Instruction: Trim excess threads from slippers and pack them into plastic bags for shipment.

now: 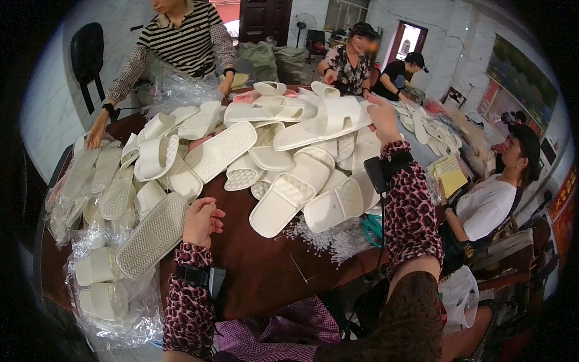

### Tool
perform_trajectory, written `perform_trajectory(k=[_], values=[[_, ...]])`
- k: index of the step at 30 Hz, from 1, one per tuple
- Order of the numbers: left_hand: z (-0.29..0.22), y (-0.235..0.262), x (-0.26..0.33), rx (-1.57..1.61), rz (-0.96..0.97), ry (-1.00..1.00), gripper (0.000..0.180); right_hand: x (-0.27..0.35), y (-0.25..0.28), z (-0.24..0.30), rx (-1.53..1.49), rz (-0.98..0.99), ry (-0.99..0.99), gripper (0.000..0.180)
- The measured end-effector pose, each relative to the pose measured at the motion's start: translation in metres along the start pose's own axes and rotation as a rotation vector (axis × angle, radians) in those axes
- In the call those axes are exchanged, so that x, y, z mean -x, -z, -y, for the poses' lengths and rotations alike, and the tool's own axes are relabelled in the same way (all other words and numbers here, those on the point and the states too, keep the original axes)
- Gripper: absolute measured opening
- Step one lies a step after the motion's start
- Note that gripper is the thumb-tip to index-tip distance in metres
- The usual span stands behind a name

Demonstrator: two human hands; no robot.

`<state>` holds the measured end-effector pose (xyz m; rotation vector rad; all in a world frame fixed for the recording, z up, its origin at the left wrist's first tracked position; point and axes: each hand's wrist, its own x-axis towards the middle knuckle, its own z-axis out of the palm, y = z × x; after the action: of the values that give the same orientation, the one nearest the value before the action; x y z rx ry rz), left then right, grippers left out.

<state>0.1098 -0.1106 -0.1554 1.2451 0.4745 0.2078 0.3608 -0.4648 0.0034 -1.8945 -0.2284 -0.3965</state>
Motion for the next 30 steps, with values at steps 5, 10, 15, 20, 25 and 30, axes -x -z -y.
perform_trajectory(k=[5,10,15,20,25,30], values=[[-0.001,0.002,0.002,0.008,-0.014,-0.023,0.021,-0.016,0.009,-0.025,0.193,-0.16,-0.033,0.032],[-0.007,-0.013,0.007,0.052,0.013,-0.021,0.021,-0.052,0.014,-0.031,1.042,-0.456,0.71,0.024],[-0.01,-0.007,0.011,0.055,-0.041,-0.018,0.022,-0.024,-0.127,0.051,0.242,0.127,0.582,0.03],[-0.012,-0.008,0.011,0.114,-0.057,-0.05,0.021,0.049,-0.259,0.102,-0.06,0.523,0.467,0.033],[-0.006,-0.004,0.006,0.179,-0.099,-0.021,0.02,0.105,-0.357,0.099,-0.212,0.838,-0.028,0.044],[-0.003,-0.012,0.005,0.195,-0.12,-0.04,0.018,0.121,-0.398,0.098,-0.851,0.825,-0.311,0.044]])
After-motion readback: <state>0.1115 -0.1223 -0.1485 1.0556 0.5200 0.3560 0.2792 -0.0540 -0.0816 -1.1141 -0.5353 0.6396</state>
